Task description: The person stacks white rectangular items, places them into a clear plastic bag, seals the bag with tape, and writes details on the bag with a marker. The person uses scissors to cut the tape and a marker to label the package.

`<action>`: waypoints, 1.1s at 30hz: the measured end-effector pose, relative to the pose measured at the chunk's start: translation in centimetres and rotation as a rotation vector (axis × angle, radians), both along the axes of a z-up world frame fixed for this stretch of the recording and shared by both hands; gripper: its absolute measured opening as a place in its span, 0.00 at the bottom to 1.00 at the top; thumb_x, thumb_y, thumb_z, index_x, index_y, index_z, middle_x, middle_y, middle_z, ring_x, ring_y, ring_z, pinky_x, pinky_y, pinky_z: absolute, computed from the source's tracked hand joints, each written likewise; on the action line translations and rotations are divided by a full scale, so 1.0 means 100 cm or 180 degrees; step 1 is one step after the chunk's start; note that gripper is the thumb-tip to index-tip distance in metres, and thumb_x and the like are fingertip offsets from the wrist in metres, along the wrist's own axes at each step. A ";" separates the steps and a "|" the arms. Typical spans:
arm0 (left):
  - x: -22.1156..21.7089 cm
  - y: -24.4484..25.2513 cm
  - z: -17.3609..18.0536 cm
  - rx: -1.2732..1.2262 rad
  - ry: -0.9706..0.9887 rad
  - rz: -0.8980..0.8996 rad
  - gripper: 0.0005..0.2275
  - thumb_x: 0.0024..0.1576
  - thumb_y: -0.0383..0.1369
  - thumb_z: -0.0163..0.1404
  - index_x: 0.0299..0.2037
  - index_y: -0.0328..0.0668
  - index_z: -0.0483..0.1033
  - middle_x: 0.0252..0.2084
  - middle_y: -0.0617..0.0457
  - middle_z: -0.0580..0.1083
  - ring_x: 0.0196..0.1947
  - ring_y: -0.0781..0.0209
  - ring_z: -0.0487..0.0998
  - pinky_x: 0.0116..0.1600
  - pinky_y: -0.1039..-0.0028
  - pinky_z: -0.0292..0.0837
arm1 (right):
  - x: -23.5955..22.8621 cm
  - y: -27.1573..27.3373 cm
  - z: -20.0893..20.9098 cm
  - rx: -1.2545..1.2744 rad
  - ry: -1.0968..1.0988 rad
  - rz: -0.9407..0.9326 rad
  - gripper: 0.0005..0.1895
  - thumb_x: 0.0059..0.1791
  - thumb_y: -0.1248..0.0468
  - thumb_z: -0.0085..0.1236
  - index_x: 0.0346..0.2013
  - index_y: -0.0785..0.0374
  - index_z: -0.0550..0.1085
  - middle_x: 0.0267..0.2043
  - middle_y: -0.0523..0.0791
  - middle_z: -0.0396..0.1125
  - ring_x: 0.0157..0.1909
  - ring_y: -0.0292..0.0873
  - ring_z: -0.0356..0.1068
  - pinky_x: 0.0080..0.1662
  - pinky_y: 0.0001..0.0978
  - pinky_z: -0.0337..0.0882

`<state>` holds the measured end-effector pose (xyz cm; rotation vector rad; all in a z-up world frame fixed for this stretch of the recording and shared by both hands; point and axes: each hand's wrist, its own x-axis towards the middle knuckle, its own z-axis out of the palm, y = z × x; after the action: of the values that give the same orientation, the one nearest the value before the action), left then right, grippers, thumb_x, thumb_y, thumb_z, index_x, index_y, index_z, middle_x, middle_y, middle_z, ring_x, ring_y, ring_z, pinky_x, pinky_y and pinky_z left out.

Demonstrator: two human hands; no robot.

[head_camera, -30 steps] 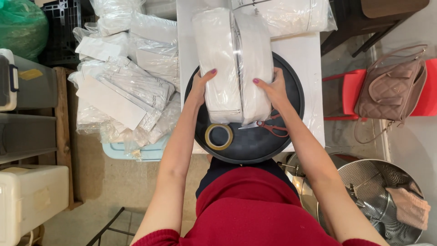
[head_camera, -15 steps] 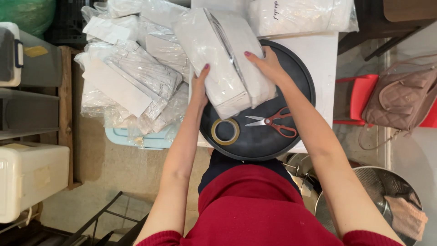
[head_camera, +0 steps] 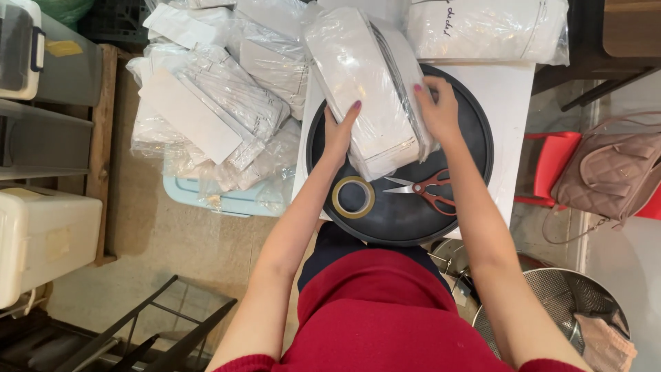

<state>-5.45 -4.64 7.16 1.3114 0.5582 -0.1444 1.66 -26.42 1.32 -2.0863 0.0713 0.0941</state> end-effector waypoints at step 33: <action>-0.146 0.066 -0.043 0.3656 -0.3654 -0.1559 0.28 0.63 0.57 0.41 0.73 0.66 0.60 0.76 0.49 0.59 0.77 0.39 0.57 0.77 0.47 0.48 | -0.193 0.165 0.003 0.4696 0.1907 0.0027 0.37 0.52 0.40 0.39 0.71 0.56 0.58 0.65 0.53 0.61 0.64 0.57 0.63 0.63 0.56 0.62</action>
<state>-20.05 2.01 2.87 2.2980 -0.8197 0.6023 -17.60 -9.89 1.65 -0.5377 0.2605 0.5782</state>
